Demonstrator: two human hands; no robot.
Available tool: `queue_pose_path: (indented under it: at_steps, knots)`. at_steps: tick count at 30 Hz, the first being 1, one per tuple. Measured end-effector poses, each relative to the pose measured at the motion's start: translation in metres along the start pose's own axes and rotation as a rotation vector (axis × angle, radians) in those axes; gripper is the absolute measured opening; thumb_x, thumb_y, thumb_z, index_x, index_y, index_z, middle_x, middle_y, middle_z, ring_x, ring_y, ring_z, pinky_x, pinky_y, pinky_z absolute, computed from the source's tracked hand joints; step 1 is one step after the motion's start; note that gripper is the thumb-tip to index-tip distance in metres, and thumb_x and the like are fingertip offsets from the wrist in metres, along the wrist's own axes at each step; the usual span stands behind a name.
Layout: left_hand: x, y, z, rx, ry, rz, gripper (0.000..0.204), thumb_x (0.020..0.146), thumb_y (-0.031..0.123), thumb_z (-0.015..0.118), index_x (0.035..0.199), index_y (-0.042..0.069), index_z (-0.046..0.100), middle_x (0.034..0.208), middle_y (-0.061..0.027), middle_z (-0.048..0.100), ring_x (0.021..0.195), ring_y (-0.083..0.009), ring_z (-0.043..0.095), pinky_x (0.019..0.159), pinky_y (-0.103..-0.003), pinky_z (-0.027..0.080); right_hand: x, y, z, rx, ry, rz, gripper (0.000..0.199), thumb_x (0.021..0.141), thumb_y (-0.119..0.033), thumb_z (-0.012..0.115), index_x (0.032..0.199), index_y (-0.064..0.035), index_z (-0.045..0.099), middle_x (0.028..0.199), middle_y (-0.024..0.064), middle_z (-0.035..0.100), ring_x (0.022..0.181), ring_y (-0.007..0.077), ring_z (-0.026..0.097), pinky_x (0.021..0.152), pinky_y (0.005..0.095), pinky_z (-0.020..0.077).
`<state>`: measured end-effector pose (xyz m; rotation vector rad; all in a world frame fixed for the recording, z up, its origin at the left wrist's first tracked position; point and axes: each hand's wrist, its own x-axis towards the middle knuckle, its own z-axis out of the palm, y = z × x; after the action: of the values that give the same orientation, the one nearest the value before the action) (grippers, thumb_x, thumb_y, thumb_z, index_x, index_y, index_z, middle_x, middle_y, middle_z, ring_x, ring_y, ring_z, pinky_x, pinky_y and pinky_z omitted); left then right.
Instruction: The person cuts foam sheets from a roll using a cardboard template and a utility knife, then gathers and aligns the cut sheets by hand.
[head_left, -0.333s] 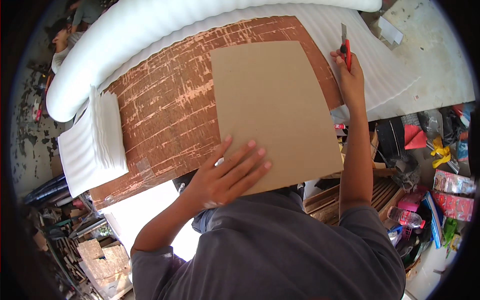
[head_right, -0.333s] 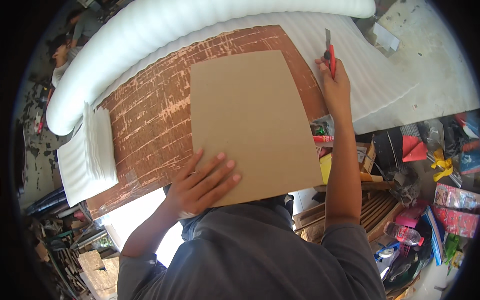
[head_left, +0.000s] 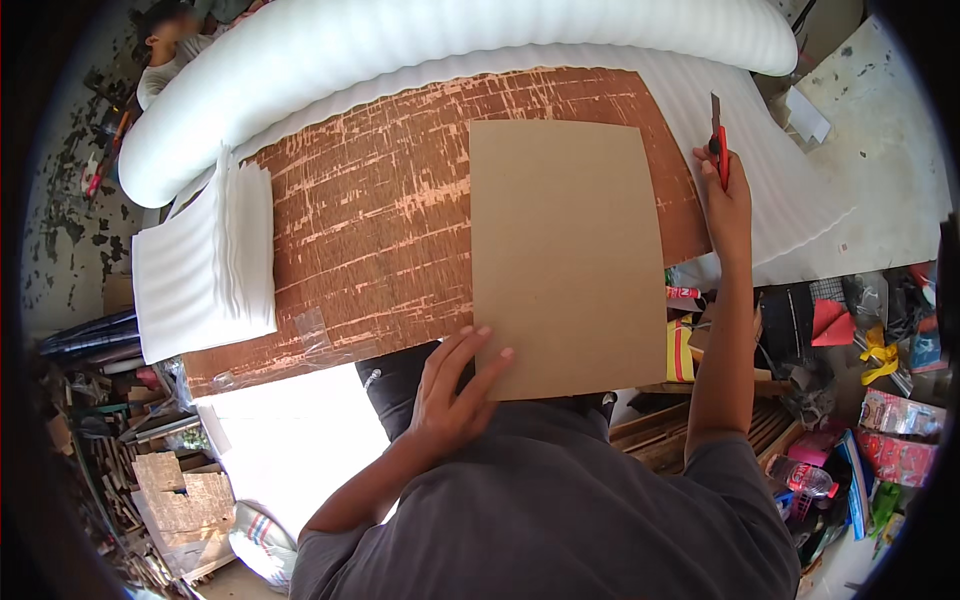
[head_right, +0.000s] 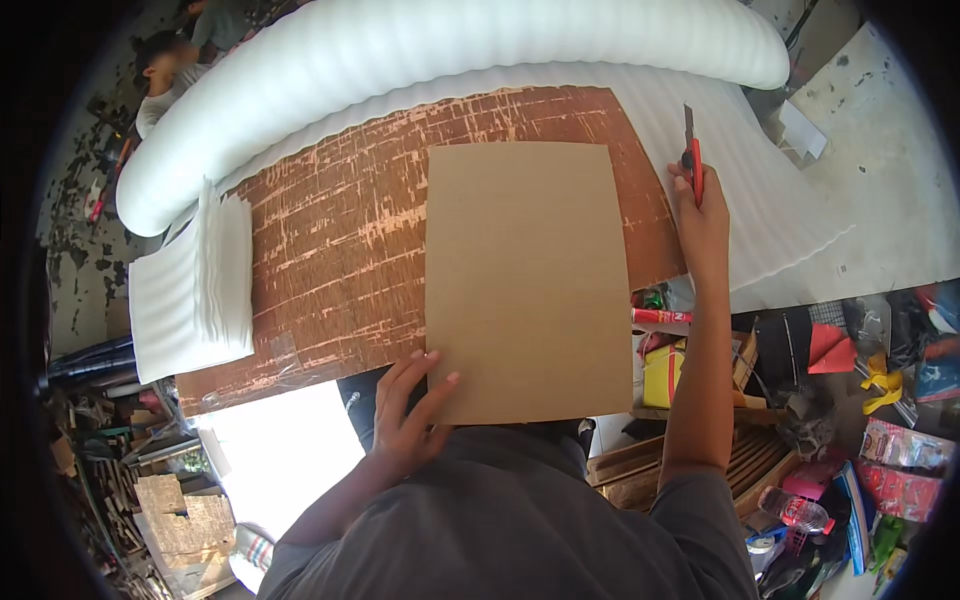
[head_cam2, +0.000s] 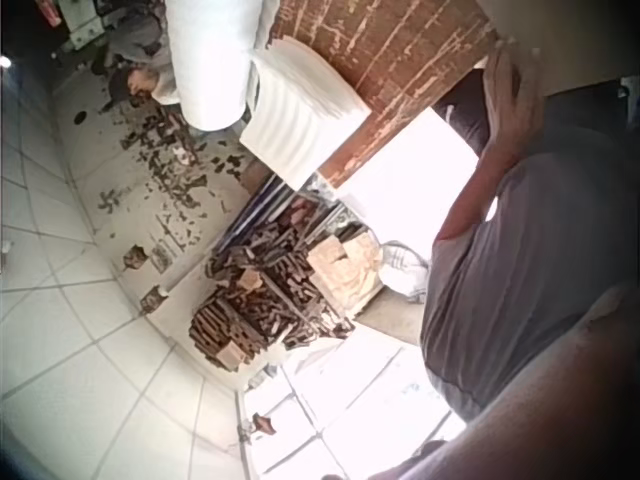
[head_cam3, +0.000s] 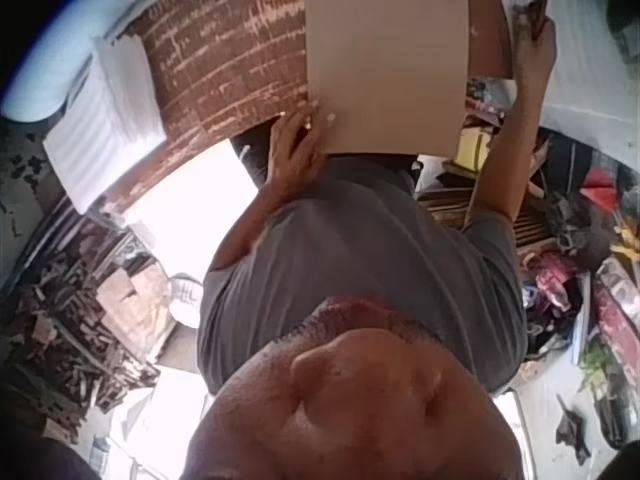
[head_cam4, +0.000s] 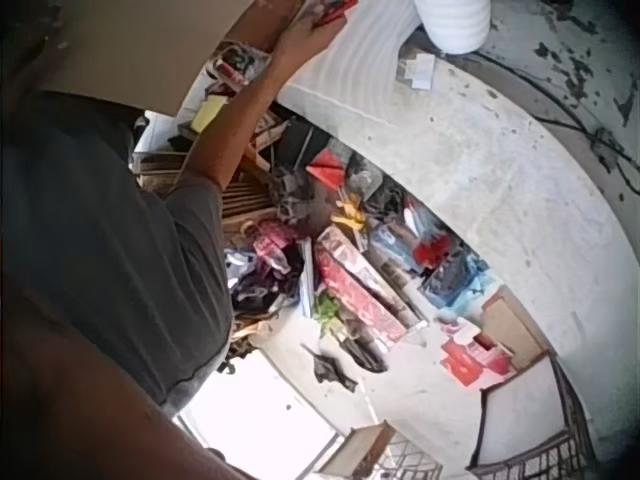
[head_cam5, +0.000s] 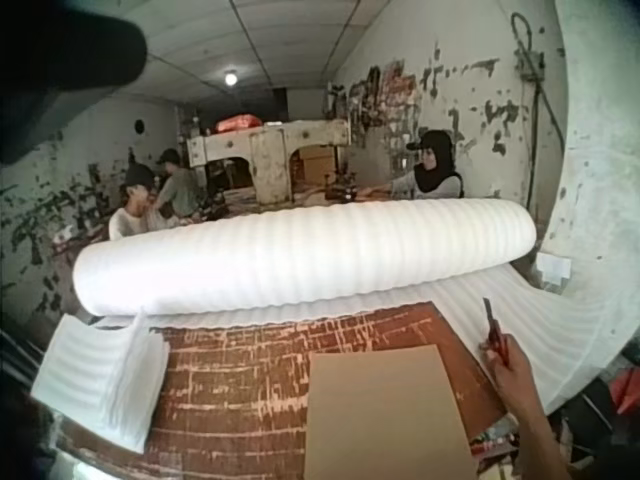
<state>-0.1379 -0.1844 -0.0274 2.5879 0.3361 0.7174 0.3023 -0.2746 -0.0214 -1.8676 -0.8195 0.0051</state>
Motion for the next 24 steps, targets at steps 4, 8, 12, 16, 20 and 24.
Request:
queue_pose_path:
  at_steps: [4, 8, 12, 16, 20, 24]
  knots:
    - [-0.018, 0.002, 0.018, -0.092, 0.223, -0.184, 0.053, 0.074, -0.006, 0.074, 0.125, 0.003, 0.063, 0.122, -0.0203, 0.063, 0.107, -0.0352, 0.065, 0.091, -0.043, 0.055, 0.0, -0.014, -0.013, -0.083, -0.008, -0.021, 0.027, 0.107, -0.012, 0.056, 0.131, 0.0012, 0.059, 0.123, 0.0146, 0.075, 0.114, 0.022, 0.069, 0.103, 0.0351, 0.0491]
    - [-0.028, -0.002, 0.016, -0.311, 0.279, -0.338, 0.054, 0.081, -0.01, 0.068, 0.132, 0.0, 0.052, 0.12, -0.0188, 0.062, 0.1, -0.0253, 0.067, 0.082, -0.034, 0.057, -0.014, -0.051, -0.012, 0.021, -0.016, -0.017, 0.024, 0.107, -0.011, 0.055, 0.129, -0.0005, 0.06, 0.105, 0.0109, 0.075, 0.095, 0.0154, 0.069, 0.089, 0.0319, 0.0525]
    - [-0.028, -0.001, 0.008, -0.878, 0.287, -0.703, 0.039, 0.094, -0.005, 0.06, 0.132, -0.002, 0.05, 0.112, -0.0138, 0.066, 0.092, -0.0174, 0.065, 0.078, -0.032, 0.056, -0.045, -0.087, -0.011, 0.035, -0.132, 0.175, 0.024, 0.106, -0.014, 0.058, 0.125, 0.0001, 0.061, 0.092, 0.0075, 0.07, 0.08, 0.0123, 0.062, 0.078, 0.0304, 0.0501]
    - [-0.014, 0.0, 0.0, -1.114, 0.182, -0.922, 0.025, 0.107, 0.011, 0.058, 0.129, -0.001, 0.053, 0.097, -0.0066, 0.07, 0.084, -0.0095, 0.064, 0.071, -0.027, 0.053, -0.077, -0.088, -0.013, -0.156, -0.205, 0.094, 0.027, 0.101, -0.022, 0.069, 0.115, 0.0011, 0.063, 0.083, 0.0061, 0.064, 0.069, 0.0143, 0.049, 0.066, 0.0327, 0.045]
    - [-0.012, 0.001, 0.0, -1.15, 0.038, -0.968, 0.031, 0.108, 0.019, 0.063, 0.13, 0.0, 0.055, 0.095, -0.0043, 0.073, 0.081, -0.0065, 0.065, 0.066, -0.023, 0.051, -0.106, -0.11, -0.012, -0.317, -0.226, 0.306, 0.035, 0.097, -0.027, 0.076, 0.112, 0.0027, 0.064, 0.084, 0.0098, 0.066, 0.075, 0.0161, 0.059, 0.069, 0.0341, 0.0501]
    - [-0.011, 0.002, 0.002, -1.316, 0.008, -1.0, 0.032, 0.108, 0.017, 0.062, 0.134, -0.001, 0.054, 0.099, -0.0058, 0.074, 0.083, -0.0084, 0.067, 0.067, -0.024, 0.051, -0.124, -0.089, -0.017, -0.266, -0.243, 0.275, 0.044, 0.093, -0.034, 0.081, 0.113, 0.0026, 0.066, 0.086, 0.0111, 0.069, 0.082, 0.016, 0.067, 0.075, 0.0336, 0.0536]
